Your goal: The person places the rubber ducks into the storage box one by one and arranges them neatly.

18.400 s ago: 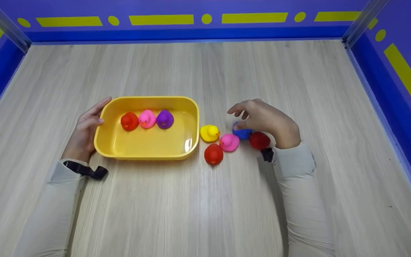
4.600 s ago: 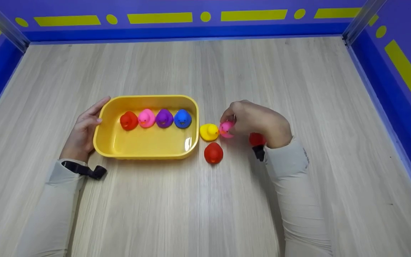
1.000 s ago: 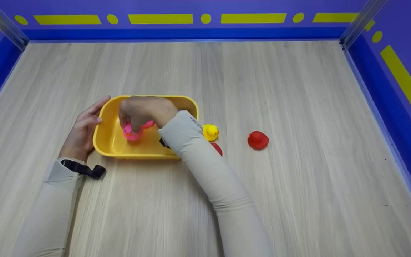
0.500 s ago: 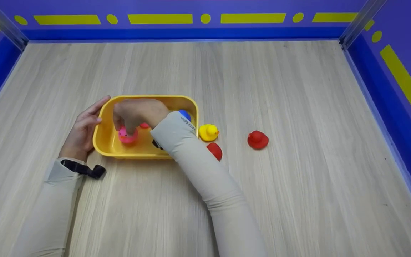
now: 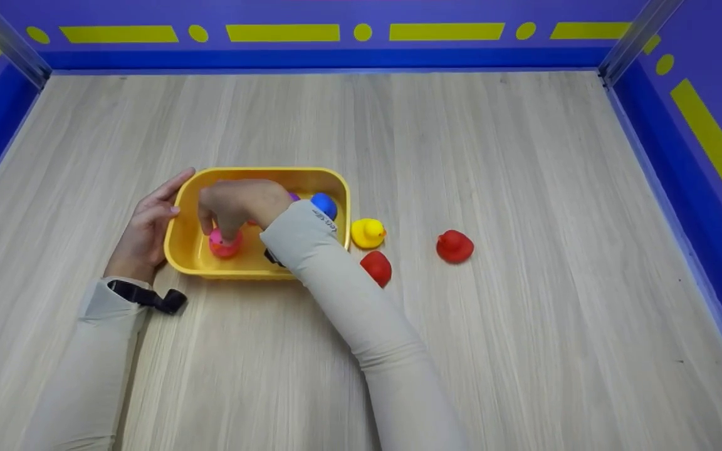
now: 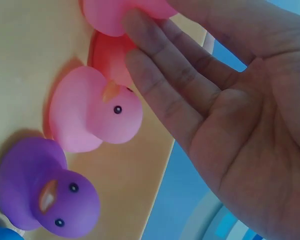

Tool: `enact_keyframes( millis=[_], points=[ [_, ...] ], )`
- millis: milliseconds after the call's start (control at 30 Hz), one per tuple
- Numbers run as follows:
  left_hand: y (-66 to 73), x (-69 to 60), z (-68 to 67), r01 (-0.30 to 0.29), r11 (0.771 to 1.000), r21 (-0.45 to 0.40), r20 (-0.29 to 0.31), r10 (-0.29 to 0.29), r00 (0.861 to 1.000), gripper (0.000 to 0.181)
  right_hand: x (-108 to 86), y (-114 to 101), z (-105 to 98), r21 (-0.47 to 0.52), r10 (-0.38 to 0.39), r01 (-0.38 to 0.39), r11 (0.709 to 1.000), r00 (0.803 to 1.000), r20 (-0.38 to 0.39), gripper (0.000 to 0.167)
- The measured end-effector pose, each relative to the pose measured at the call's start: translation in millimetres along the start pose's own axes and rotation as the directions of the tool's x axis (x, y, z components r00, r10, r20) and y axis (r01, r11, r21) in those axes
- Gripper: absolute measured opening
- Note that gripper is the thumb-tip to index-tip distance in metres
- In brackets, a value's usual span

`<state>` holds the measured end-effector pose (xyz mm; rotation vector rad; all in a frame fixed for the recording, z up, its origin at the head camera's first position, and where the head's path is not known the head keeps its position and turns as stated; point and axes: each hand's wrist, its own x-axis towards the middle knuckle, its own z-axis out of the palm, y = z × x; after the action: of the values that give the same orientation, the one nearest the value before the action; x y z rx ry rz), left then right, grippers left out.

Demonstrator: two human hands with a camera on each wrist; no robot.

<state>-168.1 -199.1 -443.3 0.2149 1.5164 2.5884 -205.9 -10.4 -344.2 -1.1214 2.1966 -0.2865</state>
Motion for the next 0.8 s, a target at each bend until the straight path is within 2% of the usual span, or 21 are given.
enact_keyframes(
  millis=[200,367,600,800],
  points=[
    [0.4,-0.3,0.8,-0.003,1.0,-0.008,0.001,0.003,1.0,0.063,3.3,-0.8,2.4,-0.004,-0.018,0.018,1.0,1.0,0.007,0.018],
    [0.7,-0.2,0.0,-0.002,1.0,-0.006,0.006,0.002,1.0,0.064,4.4,-1.6,4.3,0.022,-0.007,0.007,1.0,1.0,0.02,0.021],
    [1.5,0.4,-0.6,0.018,1.0,0.025,-0.002,-0.018,1.0,0.065,6.0,-2.3,6.5,-0.012,-0.009,0.009,1.0,1.0,0.029,0.019],
    [1.4,0.2,0.0,0.019,1.0,0.019,-0.005,-0.019,1.0,0.065,6.3,-3.1,7.1,-0.004,0.014,-0.014,1.0,0.999,0.034,0.023]
  ],
)
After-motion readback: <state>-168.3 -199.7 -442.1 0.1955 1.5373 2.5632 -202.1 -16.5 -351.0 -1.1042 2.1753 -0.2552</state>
